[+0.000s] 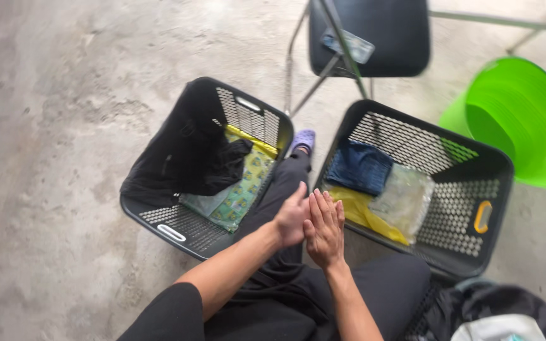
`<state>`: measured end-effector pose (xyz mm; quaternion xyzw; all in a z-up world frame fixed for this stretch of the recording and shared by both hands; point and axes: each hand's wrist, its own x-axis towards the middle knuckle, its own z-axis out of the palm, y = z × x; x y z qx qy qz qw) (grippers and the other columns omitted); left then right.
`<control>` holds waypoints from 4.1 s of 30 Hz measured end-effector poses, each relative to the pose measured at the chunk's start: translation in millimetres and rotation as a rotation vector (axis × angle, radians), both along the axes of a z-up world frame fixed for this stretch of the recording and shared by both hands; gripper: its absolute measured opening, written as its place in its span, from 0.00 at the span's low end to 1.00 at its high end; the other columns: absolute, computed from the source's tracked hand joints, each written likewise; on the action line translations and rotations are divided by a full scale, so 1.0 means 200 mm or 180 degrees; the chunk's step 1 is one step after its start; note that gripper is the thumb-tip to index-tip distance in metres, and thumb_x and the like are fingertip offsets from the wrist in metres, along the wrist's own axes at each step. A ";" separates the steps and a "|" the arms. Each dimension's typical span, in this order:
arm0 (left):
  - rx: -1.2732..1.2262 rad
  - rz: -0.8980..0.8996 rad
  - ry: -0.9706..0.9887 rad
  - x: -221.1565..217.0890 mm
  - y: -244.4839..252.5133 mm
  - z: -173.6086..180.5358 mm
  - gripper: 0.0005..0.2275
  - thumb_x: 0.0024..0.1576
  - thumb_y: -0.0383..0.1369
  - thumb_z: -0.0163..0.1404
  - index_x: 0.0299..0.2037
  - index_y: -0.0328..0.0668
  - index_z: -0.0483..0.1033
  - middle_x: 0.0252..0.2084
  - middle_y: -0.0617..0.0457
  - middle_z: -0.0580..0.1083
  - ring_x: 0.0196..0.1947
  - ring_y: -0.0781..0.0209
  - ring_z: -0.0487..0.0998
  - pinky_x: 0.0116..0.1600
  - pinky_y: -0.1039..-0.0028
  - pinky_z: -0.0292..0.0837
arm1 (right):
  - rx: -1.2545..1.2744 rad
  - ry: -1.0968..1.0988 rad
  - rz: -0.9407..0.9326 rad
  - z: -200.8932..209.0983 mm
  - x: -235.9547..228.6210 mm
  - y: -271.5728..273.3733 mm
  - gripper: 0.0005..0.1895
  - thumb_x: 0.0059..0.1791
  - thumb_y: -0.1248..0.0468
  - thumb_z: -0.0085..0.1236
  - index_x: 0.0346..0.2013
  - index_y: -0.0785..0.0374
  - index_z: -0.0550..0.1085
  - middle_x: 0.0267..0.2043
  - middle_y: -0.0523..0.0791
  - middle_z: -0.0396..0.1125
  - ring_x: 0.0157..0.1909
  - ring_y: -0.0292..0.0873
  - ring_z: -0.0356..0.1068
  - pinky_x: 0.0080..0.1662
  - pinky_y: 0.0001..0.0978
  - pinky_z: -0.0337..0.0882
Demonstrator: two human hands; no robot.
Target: The person folds a black t-shirt and a grey t-shirt by hand, placing each one into a laundry basket when finished.
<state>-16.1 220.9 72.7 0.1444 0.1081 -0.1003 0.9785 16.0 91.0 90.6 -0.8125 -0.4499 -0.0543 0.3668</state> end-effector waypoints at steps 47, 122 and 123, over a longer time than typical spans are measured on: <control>0.5999 0.1315 0.4005 -0.90 2.19 -1.07 0.10 0.63 0.38 0.54 0.46 0.43 0.81 0.39 0.42 0.80 0.41 0.42 0.81 0.46 0.55 0.75 | -0.3060 0.1788 0.1502 -0.38 0.17 0.98 0.22 0.50 0.58 0.55 0.58 0.61 0.71 0.49 0.48 0.73 0.51 0.49 0.74 0.52 0.39 0.72; 0.5920 0.0902 -0.1979 0.00 0.18 1.13 0.03 0.59 0.25 0.55 0.38 0.39 0.83 0.34 0.51 0.82 0.31 0.62 0.85 0.37 0.76 0.77 | 0.0175 0.2053 -0.1442 1.07 -0.15 -1.16 0.11 0.55 0.67 0.49 0.47 0.66 0.79 0.20 0.39 0.61 0.24 0.31 0.60 0.30 0.23 0.64; 0.5864 0.0861 -0.2023 0.01 0.16 1.12 0.03 0.59 0.26 0.55 0.38 0.39 0.83 0.34 0.51 0.82 0.31 0.62 0.85 0.37 0.76 0.77 | 0.0257 0.2050 -0.1482 1.03 -0.17 -1.20 0.11 0.55 0.67 0.50 0.47 0.66 0.79 0.20 0.39 0.61 0.24 0.31 0.60 0.30 0.23 0.65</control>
